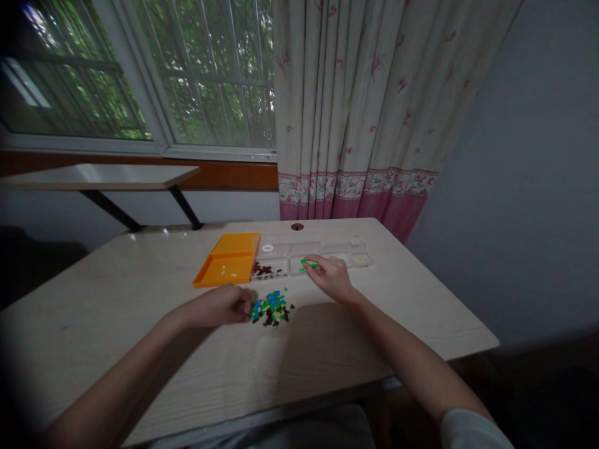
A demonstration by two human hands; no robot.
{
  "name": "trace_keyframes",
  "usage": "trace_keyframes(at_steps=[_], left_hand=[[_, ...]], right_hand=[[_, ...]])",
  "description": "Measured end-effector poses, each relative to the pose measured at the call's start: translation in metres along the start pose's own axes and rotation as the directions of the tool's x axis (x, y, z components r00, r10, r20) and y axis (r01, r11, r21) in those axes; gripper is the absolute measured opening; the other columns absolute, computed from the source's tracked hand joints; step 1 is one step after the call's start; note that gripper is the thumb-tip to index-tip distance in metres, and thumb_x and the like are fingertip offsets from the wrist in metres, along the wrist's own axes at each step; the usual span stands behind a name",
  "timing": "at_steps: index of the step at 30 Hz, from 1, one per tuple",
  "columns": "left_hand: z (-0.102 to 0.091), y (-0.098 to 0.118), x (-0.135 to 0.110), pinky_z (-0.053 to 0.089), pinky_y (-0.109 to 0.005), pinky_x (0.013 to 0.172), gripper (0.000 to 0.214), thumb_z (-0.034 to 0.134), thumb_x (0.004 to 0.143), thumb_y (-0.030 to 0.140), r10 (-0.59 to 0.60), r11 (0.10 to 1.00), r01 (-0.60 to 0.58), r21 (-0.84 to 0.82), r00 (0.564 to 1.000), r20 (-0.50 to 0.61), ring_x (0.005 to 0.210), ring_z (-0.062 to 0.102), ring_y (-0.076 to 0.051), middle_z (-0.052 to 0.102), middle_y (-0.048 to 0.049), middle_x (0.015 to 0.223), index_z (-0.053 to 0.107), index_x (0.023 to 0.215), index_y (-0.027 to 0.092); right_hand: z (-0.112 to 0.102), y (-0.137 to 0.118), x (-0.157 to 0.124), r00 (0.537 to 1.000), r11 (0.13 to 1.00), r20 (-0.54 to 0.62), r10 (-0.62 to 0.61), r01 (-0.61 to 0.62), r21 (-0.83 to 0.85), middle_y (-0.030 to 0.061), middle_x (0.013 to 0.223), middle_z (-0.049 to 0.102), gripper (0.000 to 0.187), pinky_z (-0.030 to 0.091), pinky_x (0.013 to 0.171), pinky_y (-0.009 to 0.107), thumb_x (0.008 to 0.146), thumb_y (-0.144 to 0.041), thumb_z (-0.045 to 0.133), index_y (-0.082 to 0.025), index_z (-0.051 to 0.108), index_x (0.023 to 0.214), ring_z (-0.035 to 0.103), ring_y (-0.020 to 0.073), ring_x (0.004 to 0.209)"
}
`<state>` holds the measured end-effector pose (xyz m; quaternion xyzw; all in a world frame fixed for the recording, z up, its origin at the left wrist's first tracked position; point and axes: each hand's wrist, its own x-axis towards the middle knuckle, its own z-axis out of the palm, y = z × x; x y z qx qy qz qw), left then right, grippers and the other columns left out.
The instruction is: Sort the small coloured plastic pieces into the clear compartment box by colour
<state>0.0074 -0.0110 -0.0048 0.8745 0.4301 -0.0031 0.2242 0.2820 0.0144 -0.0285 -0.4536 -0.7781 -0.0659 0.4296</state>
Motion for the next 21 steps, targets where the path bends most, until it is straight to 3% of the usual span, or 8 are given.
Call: trace_keyframes(at_steps=[10,21], left_hand=[[-0.006,0.003,-0.003,0.033,-0.016,0.056,0.011,0.05,0.061,0.017,-0.006,1.0,0.006,-0.011,0.999,0.037,0.063,0.049,-0.01,0.058,0.002,0.069,0.056,0.07,0.017],[-0.002,-0.001,-0.001,0.031,-0.017,0.053,0.012,0.045,0.061,0.016,0.043,0.999,-0.042,-0.029,0.999,0.033,0.059,0.044,-0.009,0.052,0.0029,0.065,0.054,0.069,0.016]], right_hand=[[0.013,0.02,0.0,0.965,0.968,0.091,0.247,-0.241,-0.072,-0.0028,0.05,0.054,0.029,0.031,0.049,0.02,0.078,-0.04,0.047,-0.024,0.066,0.092,0.045,0.009,0.045],[0.009,0.014,0.001,0.959,0.968,0.131,0.25,-0.249,-0.031,-0.0027,0.05,0.054,0.026,0.03,0.048,0.019,0.079,-0.034,0.045,-0.022,0.066,0.088,0.046,0.0092,0.045]])
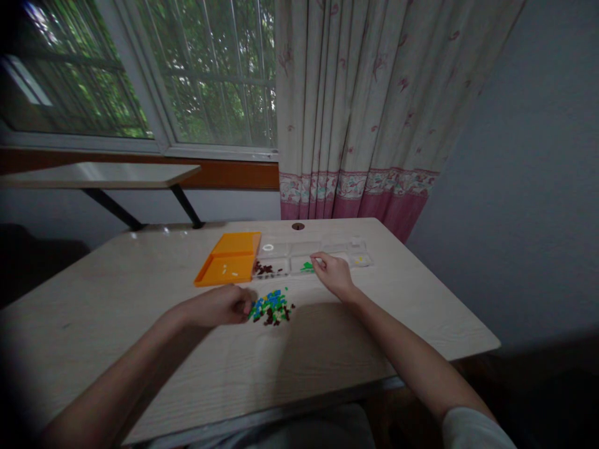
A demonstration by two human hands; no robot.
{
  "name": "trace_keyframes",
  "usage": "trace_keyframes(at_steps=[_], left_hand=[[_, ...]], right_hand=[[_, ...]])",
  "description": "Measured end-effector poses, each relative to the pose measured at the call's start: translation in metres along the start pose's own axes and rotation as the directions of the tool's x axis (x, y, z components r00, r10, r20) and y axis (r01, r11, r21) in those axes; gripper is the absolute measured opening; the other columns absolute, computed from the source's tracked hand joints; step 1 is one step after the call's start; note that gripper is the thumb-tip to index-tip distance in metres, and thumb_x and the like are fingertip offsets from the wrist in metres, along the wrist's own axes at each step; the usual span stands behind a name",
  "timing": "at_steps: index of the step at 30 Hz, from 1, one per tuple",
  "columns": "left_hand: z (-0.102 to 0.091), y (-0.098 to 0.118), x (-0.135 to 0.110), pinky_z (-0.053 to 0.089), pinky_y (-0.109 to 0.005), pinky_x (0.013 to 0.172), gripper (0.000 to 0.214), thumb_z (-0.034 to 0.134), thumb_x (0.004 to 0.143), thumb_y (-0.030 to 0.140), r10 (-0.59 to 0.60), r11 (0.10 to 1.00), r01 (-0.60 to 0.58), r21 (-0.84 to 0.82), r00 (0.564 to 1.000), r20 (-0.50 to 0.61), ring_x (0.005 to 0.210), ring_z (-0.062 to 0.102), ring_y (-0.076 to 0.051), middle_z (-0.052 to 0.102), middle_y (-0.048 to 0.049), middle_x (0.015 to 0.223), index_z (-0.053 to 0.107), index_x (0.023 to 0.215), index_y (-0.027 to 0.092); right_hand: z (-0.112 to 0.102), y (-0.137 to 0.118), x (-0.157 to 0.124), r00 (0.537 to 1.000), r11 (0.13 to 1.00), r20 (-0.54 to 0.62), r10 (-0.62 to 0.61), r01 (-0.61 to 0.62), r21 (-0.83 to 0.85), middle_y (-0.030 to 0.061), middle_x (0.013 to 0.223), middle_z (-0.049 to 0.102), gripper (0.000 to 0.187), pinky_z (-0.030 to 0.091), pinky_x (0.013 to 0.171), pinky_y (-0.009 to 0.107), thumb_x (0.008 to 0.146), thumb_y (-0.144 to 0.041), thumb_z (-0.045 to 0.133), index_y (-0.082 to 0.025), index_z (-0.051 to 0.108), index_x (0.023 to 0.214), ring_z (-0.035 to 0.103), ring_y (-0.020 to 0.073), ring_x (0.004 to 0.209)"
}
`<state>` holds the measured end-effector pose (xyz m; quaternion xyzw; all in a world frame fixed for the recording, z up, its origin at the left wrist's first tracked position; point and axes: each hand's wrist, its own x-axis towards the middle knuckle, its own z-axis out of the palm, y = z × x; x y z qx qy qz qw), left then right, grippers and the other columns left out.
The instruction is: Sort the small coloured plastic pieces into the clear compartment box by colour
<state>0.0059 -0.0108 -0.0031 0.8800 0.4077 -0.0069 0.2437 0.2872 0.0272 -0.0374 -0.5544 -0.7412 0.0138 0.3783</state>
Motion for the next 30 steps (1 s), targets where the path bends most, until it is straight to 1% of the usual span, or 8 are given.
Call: trace_keyframes(at_steps=[5,8,12,14,17,19,25,30], left_hand=[[-0.01,0.0,-0.005,0.029,-0.016,0.049,0.011,0.044,0.068,0.019,0.054,0.98,-0.056,-0.19,0.998,-0.018,0.055,0.037,-0.007,0.044,0.0032,0.059,0.053,0.069,0.013],[-0.012,0.004,-0.004,0.023,-0.017,0.044,0.017,0.046,0.073,0.028,0.011,0.932,-0.033,-0.36,0.998,-0.063,0.05,0.032,-0.006,0.037,0.0046,0.055,0.051,0.07,0.013],[-0.004,0.015,0.008,0.017,-0.017,0.041,0.029,0.051,0.073,0.041,-0.021,0.764,-0.066,-0.642,0.992,-0.127,0.044,0.024,-0.004,0.03,0.0075,0.05,0.046,0.068,0.013],[0.002,0.019,0.015,0.013,-0.018,0.04,0.035,0.055,0.071,0.046,-0.007,0.665,-0.072,-0.743,0.995,-0.102,0.041,0.021,-0.003,0.029,0.0086,0.046,0.045,0.065,0.013],[0.01,0.021,0.022,0.009,-0.02,0.039,0.038,0.058,0.069,0.048,0.021,0.552,-0.062,-0.831,0.998,-0.061,0.038,0.018,-0.003,0.028,0.0092,0.041,0.046,0.062,0.013],[0.013,0.022,0.022,0.008,-0.021,0.039,0.039,0.059,0.068,0.048,0.027,0.511,-0.057,-0.858,0.998,-0.05,0.038,0.018,-0.003,0.03,0.0088,0.041,0.049,0.063,0.011],[0.011,0.025,0.019,0.009,-0.02,0.039,0.038,0.061,0.067,0.046,-0.006,0.475,-0.007,-0.88,1.0,-0.011,0.038,0.019,-0.003,0.035,0.0075,0.044,0.057,0.069,0.009],[0.015,0.023,0.024,0.014,-0.019,0.039,0.038,0.056,0.069,0.048,-0.042,0.581,-0.026,-0.813,0.997,-0.062,0.039,0.022,-0.004,0.035,0.0072,0.044,0.057,0.071,0.009]], right_hand=[[-0.001,-0.015,-0.006,0.989,0.993,0.09,-0.121,0.121,0.005,-0.002,0.05,0.057,0.026,0.033,0.05,0.019,0.081,-0.032,0.044,-0.02,0.066,0.088,0.048,0.0091,0.046],[0.005,-0.028,-0.014,0.96,0.965,0.101,-0.263,0.261,0.025,-0.0013,0.055,0.061,0.024,0.035,0.053,0.018,0.08,-0.03,0.046,-0.02,0.067,0.086,0.051,0.0084,0.048],[0.017,-0.043,-0.028,0.906,0.906,0.039,-0.422,0.42,0.042,-0.0027,0.062,0.067,0.022,0.036,0.056,0.018,0.08,-0.033,0.048,-0.024,0.067,0.086,0.053,0.0069,0.048],[0.019,-0.048,-0.033,0.885,0.885,0.02,-0.466,0.465,0.027,-0.0033,0.066,0.069,0.022,0.036,0.057,0.019,0.081,-0.035,0.048,-0.026,0.067,0.087,0.055,0.0071,0.05],[0.02,-0.052,-0.036,0.862,0.862,0.013,-0.507,0.506,0.027,-0.0043,0.068,0.069,0.022,0.035,0.058,0.021,0.082,-0.036,0.048,-0.027,0.067,0.088,0.055,0.007,0.05],[0.019,-0.053,-0.036,0.856,0.856,0.005,-0.517,0.516,0.038,-0.0047,0.066,0.069,0.022,0.034,0.057,0.021,0.083,-0.036,0.047,-0.027,0.067,0.088,0.056,0.0069,0.051],[0.018,-0.056,-0.036,0.842,0.838,-0.017,-0.54,0.539,0.088,-0.0053,0.064,0.068,0.021,0.034,0.057,0.021,0.083,-0.034,0.048,-0.025,0.067,0.086,0.056,0.0063,0.052],[0.018,-0.056,-0.036,0.857,0.853,-0.027,-0.515,0.515,0.086,-0.0053,0.054,0.064,0.02,0.034,0.056,0.021,0.08,-0.034,0.051,-0.023,0.067,0.077,0.051,0.0061,0.045]])
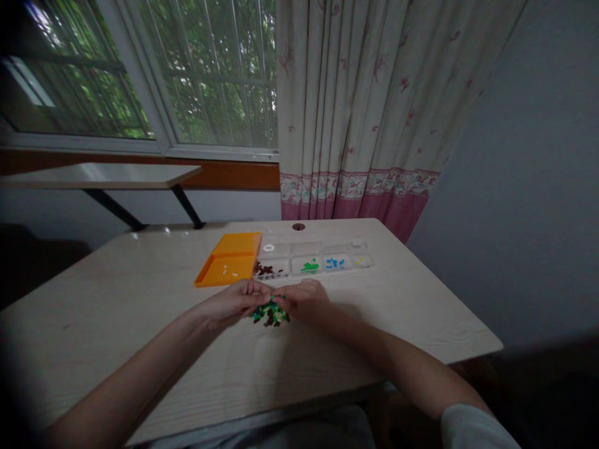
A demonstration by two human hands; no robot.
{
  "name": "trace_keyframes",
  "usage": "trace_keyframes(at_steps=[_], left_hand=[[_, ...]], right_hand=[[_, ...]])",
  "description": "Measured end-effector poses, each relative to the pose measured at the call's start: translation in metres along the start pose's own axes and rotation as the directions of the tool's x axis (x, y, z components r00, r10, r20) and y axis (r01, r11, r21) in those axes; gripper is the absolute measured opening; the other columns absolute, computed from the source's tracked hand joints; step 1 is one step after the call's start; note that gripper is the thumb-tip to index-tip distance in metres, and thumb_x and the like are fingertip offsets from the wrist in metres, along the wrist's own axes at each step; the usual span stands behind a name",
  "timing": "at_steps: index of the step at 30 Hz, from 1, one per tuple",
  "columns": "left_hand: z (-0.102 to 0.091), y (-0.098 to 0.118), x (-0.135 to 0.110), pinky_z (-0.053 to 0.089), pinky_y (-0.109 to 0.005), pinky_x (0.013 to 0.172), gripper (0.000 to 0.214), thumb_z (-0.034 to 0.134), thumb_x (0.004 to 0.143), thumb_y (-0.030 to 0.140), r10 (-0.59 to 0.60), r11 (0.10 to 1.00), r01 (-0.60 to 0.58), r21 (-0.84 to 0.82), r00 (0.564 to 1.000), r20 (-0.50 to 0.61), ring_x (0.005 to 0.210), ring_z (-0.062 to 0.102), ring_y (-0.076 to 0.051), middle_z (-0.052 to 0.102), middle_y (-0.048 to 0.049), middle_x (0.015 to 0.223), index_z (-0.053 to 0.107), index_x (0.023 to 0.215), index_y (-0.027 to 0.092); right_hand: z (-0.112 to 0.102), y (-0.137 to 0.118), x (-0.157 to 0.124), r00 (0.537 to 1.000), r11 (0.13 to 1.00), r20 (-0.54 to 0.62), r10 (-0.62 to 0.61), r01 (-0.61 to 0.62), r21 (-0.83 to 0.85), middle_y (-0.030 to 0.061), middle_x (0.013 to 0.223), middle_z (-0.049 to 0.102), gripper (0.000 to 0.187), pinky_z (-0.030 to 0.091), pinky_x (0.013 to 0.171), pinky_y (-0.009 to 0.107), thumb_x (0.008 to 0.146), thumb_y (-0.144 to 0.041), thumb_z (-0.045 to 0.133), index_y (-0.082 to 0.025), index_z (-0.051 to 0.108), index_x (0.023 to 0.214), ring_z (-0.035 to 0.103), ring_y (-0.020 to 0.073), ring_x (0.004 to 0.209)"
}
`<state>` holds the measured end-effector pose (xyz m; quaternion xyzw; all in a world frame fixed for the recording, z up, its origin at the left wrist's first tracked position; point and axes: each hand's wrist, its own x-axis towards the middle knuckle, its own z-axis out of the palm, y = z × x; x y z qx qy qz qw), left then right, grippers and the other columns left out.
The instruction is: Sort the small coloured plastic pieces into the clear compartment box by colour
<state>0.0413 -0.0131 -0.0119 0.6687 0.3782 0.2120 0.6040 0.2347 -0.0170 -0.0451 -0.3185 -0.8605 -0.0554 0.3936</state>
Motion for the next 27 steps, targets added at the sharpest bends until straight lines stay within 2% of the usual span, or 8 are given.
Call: trace_keyframes(at_steps=[3,5,7,9,13,20,23,27], left_hand=[[-0.009,-0.005,0.0,0.025,-0.018,0.044,0.031,0.05,0.072,0.042,0.092,0.963,-0.048,0.267,0.984,-0.156,0.046,0.035,-0.006,0.046,0.0025,0.053,0.055,0.068,0.011],[-0.018,-0.007,-0.003,0.029,-0.018,0.049,0.024,0.047,0.074,0.035,0.162,0.844,-0.007,0.536,0.956,-0.243,0.053,0.043,-0.009,0.052,0.0003,0.06,0.055,0.069,0.013],[-0.027,-0.008,-0.008,0.03,-0.019,0.051,0.019,0.044,0.075,0.03,0.179,0.682,0.037,0.73,0.96,-0.216,0.055,0.046,-0.01,0.055,-0.0003,0.062,0.056,0.072,0.015],[-0.034,-0.008,-0.012,0.03,-0.019,0.052,0.017,0.042,0.075,0.025,0.157,0.573,0.023,0.819,0.978,-0.137,0.056,0.047,-0.011,0.056,-0.0008,0.064,0.057,0.074,0.017],[-0.036,-0.009,-0.014,0.03,-0.019,0.051,0.016,0.041,0.073,0.019,0.141,0.511,-0.019,0.859,0.988,-0.062,0.055,0.047,-0.011,0.056,-0.0007,0.064,0.057,0.072,0.017],[-0.026,-0.006,-0.013,0.03,-0.017,0.052,0.015,0.043,0.071,0.017,0.135,0.526,-0.084,0.846,0.991,0.014,0.056,0.048,-0.01,0.057,0.0006,0.064,0.058,0.071,0.018],[-0.024,-0.006,-0.012,0.031,-0.018,0.052,0.015,0.043,0.072,0.017,0.158,0.504,-0.091,0.859,0.987,0.013,0.056,0.048,-0.01,0.057,0.0002,0.065,0.058,0.073,0.018],[-0.018,-0.006,-0.008,0.035,-0.019,0.057,0.019,0.039,0.079,0.019,0.281,0.446,-0.075,0.892,0.958,-0.061,0.063,0.051,-0.012,0.057,-0.0026,0.072,0.058,0.078,0.017]], right_hand=[[-0.002,0.005,0.002,0.998,0.999,-0.055,0.038,-0.039,-0.007,-0.0049,0.049,0.06,0.019,0.035,0.055,0.019,0.079,-0.034,0.052,-0.022,0.067,0.075,0.05,0.006,0.044],[-0.005,0.011,0.004,0.993,0.998,-0.104,0.059,-0.06,-0.015,-0.0045,0.046,0.057,0.02,0.036,0.053,0.018,0.078,-0.034,0.052,-0.021,0.067,0.074,0.049,0.0059,0.044],[-0.008,0.018,0.005,0.988,0.997,-0.139,0.068,-0.073,-0.029,-0.0044,0.043,0.053,0.021,0.035,0.051,0.017,0.078,-0.034,0.052,-0.02,0.067,0.074,0.047,0.0058,0.042],[-0.012,0.024,0.005,0.984,0.995,-0.16,0.074,-0.082,-0.048,-0.0048,0.04,0.048,0.022,0.035,0.049,0.017,0.078,-0.034,0.052,-0.019,0.067,0.074,0.044,0.0059,0.04],[-0.016,0.032,0.005,0.985,0.993,-0.141,0.097,-0.105,-0.052,-0.0039,0.04,0.047,0.023,0.036,0.049,0.017,0.079,-0.033,0.051,-0.018,0.068,0.075,0.043,0.0061,0.04],[-0.017,0.031,0.005,0.987,0.992,-0.121,0.11,-0.116,-0.049,-0.0034,0.041,0.047,0.025,0.036,0.05,0.018,0.079,-0.034,0.05,-0.018,0.068,0.075,0.044,0.0065,0.041],[-0.017,0.031,0.005,0.986,0.992,-0.128,0.108,-0.115,-0.047,-0.0035,0.04,0.047,0.024,0.036,0.049,0.018,0.079,-0.032,0.05,-0.017,0.068,0.075,0.043,0.0062,0.04],[-0.017,0.032,0.005,0.985,0.99,-0.122,0.122,-0.129,-0.049,-0.0033,0.041,0.048,0.025,0.035,0.049,0.018,0.079,-0.034,0.05,-0.018,0.068,0.075,0.042,0.006,0.04]])
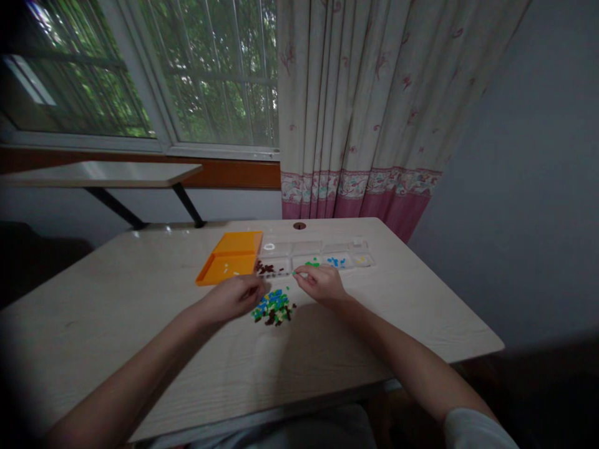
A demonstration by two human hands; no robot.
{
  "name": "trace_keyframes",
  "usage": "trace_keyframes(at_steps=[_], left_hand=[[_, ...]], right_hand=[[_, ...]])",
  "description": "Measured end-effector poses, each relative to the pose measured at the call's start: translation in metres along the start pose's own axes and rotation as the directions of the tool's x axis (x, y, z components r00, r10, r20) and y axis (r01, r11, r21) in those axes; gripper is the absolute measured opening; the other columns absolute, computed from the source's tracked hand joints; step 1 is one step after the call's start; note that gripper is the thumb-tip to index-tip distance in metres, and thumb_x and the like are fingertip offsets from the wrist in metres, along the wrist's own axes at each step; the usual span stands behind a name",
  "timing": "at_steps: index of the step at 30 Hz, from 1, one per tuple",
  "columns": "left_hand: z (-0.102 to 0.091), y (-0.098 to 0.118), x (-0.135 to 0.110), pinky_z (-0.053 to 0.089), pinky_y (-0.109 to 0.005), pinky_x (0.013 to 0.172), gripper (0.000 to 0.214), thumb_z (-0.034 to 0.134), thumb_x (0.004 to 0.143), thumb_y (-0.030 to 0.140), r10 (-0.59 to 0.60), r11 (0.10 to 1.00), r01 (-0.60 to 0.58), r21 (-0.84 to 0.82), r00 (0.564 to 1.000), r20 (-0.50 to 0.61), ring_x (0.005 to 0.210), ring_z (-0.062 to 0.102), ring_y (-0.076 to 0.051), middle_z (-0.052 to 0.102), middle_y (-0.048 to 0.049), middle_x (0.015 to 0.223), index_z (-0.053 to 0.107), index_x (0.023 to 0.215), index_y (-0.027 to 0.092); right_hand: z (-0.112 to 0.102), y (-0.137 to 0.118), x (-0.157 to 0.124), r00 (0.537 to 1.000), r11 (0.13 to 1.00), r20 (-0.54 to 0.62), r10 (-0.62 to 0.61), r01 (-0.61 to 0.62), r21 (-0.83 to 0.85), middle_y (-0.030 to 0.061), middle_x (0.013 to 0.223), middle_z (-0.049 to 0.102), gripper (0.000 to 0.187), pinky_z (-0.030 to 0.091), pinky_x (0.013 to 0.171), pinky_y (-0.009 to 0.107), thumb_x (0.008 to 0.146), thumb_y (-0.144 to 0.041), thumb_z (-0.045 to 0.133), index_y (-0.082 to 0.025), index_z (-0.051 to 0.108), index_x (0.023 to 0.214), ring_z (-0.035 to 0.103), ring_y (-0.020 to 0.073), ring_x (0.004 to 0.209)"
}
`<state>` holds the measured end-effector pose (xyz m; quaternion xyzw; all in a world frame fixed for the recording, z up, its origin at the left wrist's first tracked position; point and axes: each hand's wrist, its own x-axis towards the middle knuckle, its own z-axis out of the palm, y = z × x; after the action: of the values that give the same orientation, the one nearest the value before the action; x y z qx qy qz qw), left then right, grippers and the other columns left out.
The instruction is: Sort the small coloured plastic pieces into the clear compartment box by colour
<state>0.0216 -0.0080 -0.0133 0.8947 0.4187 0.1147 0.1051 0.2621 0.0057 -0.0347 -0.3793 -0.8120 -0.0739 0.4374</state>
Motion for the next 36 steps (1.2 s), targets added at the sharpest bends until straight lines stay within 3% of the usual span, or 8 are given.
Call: trace_keyframes(at_steps=[5,12,19,22,27,33,36], left_hand=[[0.01,0.01,0.005,0.039,-0.022,0.068,0.023,0.037,0.085,0.021,0.127,0.99,-0.125,0.061,0.992,-0.025,0.079,0.054,-0.014,0.057,-0.0051,0.087,0.058,0.092,0.019],[0.013,0.007,0.006,0.04,-0.024,0.071,0.024,0.037,0.087,0.024,0.139,0.987,-0.139,0.079,0.99,0.001,0.083,0.055,-0.016,0.059,-0.0057,0.087,0.059,0.094,0.018],[0.011,0.008,0.006,0.04,-0.023,0.069,0.025,0.036,0.087,0.027,0.118,0.99,-0.118,0.079,0.993,0.008,0.08,0.055,-0.015,0.058,-0.0055,0.087,0.058,0.09,0.018],[0.011,0.007,0.006,0.04,-0.024,0.068,0.026,0.035,0.087,0.028,0.116,0.988,-0.117,0.103,0.993,0.011,0.08,0.055,-0.016,0.058,-0.0055,0.085,0.058,0.088,0.017],[0.012,0.007,0.006,0.04,-0.024,0.067,0.025,0.035,0.087,0.028,0.094,0.987,-0.094,0.127,0.996,0.002,0.079,0.055,-0.016,0.057,-0.0057,0.085,0.058,0.088,0.017],[0.015,0.007,0.007,0.04,-0.025,0.065,0.028,0.032,0.088,0.029,0.077,0.989,-0.074,0.126,0.997,-0.014,0.075,0.054,-0.016,0.056,-0.0063,0.081,0.056,0.083,0.015],[0.013,0.011,0.006,0.041,-0.025,0.067,0.028,0.03,0.089,0.029,0.088,0.994,-0.085,0.069,0.995,-0.052,0.076,0.053,-0.016,0.054,-0.0061,0.082,0.054,0.085,0.015]], right_hand=[[0.001,0.0,0.0,1.0,1.0,-0.006,-0.005,0.005,-0.003,-0.0034,0.04,0.047,0.026,0.035,0.049,0.018,0.079,-0.035,0.049,-0.017,0.068,0.074,0.042,0.006,0.039],[-0.001,0.002,0.0,1.0,0.999,0.015,0.027,-0.027,-0.033,-0.0029,0.042,0.049,0.026,0.035,0.052,0.018,0.079,-0.036,0.049,-0.018,0.068,0.076,0.044,0.0068,0.041],[-0.003,0.031,0.001,0.945,0.96,0.19,0.264,-0.239,-0.145,-0.0018,0.054,0.059,0.026,0.033,0.05,0.019,0.08,-0.036,0.046,-0.022,0.066,0.087,0.051,0.0096,0.048],[-0.004,0.038,0.002,0.92,0.947,0.245,0.306,-0.267,-0.181,-0.001,0.06,0.063,0.025,0.034,0.051,0.02,0.08,-0.033,0.045,-0.023,0.065,0.093,0.054,0.0109,0.052],[-0.003,0.03,0.001,0.908,0.969,0.346,0.237,-0.198,-0.145,-0.0009,0.064,0.066,0.025,0.036,0.053,0.02,0.082,-0.029,0.044,-0.024,0.065,0.094,0.057,0.0112,0.055],[0.007,0.005,-0.003,0.903,0.998,0.426,0.057,-0.058,-0.011,0.0002,0.072,0.068,0.022,0.039,0.058,0.019,0.08,-0.026,0.047,-0.023,0.066,0.092,0.059,0.0103,0.061],[0.009,-0.011,-0.005,0.884,0.996,0.466,0.044,-0.076,0.051,-0.0017,0.066,0.067,0.02,0.037,0.053,0.017,0.079,-0.026,0.049,-0.024,0.066,0.089,0.055,0.0083,0.054]])
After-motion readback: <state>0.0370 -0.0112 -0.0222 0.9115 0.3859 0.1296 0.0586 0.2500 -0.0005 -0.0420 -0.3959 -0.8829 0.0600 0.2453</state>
